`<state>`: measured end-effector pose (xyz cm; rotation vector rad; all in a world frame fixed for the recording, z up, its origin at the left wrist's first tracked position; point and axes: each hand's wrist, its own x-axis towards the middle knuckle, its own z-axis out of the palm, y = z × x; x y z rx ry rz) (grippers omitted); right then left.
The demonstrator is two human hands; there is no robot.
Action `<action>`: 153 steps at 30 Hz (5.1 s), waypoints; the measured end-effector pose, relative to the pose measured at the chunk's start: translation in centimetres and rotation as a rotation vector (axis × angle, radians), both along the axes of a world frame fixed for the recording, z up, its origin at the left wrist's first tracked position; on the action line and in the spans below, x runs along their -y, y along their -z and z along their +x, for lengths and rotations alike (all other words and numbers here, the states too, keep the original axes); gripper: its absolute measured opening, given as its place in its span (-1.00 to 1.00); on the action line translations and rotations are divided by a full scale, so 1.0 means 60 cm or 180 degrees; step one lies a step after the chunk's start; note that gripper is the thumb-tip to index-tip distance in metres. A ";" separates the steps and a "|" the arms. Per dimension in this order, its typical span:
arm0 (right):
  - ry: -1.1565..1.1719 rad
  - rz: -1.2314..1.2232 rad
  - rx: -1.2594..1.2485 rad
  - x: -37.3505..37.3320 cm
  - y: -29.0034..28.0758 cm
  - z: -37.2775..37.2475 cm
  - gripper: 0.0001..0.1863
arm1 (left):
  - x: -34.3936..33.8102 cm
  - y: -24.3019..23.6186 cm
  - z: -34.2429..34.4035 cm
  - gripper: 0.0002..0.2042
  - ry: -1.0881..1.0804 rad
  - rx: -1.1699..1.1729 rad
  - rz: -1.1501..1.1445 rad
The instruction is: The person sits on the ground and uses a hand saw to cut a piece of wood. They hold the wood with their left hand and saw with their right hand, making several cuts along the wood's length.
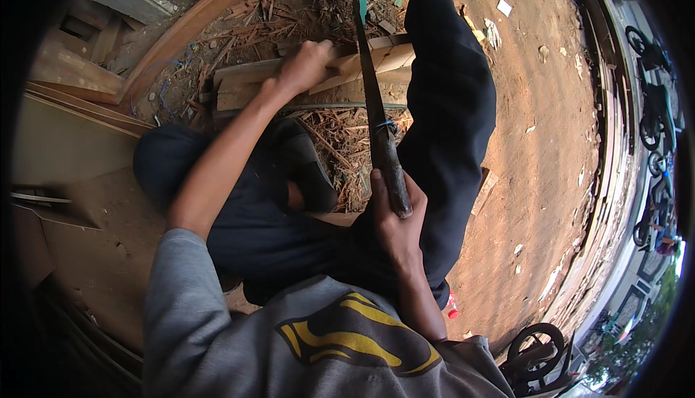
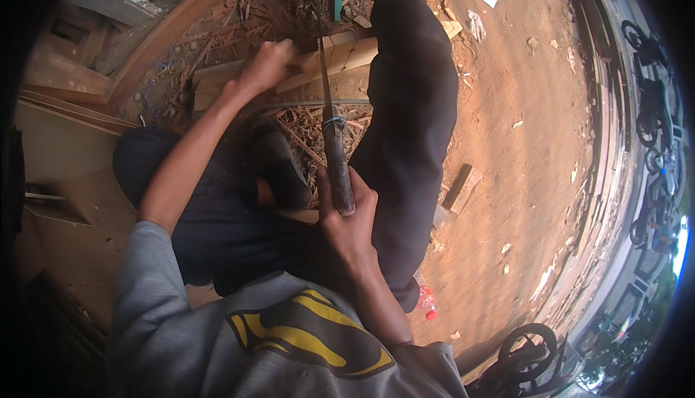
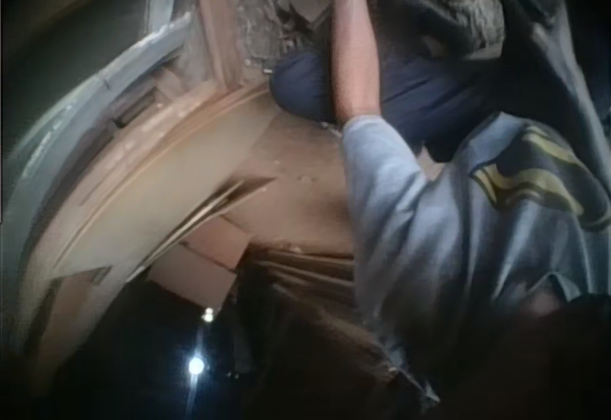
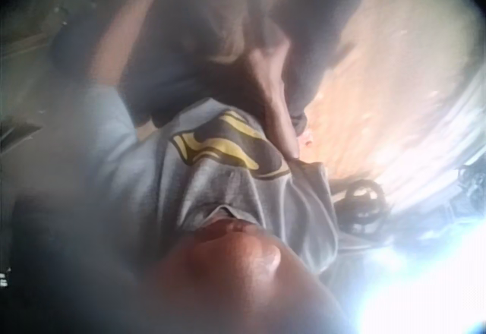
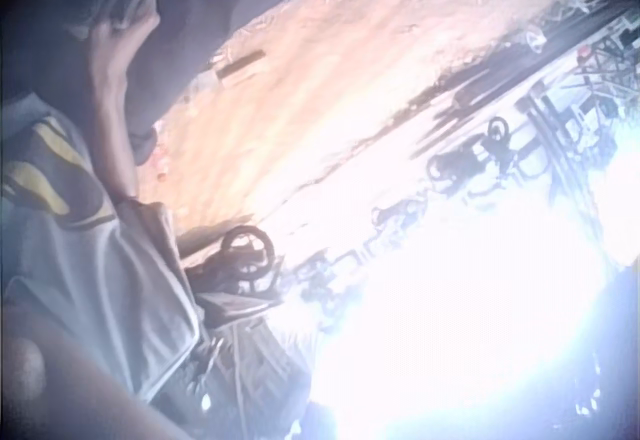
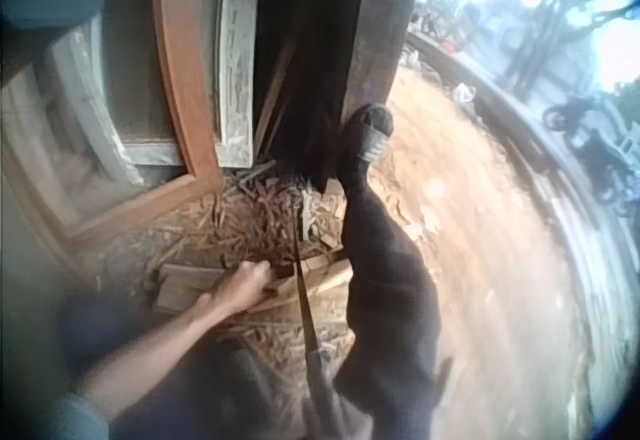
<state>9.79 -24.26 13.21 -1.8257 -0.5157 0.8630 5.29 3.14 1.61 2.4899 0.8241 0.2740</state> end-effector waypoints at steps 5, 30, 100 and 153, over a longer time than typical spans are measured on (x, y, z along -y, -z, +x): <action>-0.0092 -0.0116 0.0120 -0.010 -0.011 0.007 -0.70 | -0.011 -0.004 -0.007 -0.59 -0.0022 -0.0061 -0.0035; -0.0201 -0.0471 -0.0096 0.016 -0.084 0.038 -0.76 | 0.003 -0.006 -0.026 -0.46 0.0127 -0.0121 -0.0131; -0.0375 -0.0213 -0.0267 -0.007 -0.036 -0.018 -0.77 | 0.015 0.046 -0.040 -0.51 0.0103 -0.0360 -0.0089; -0.0398 -0.0123 0.0136 0.037 -0.039 -0.037 -0.85 | 0.044 0.019 -0.047 -0.67 0.0155 -0.0377 0.0890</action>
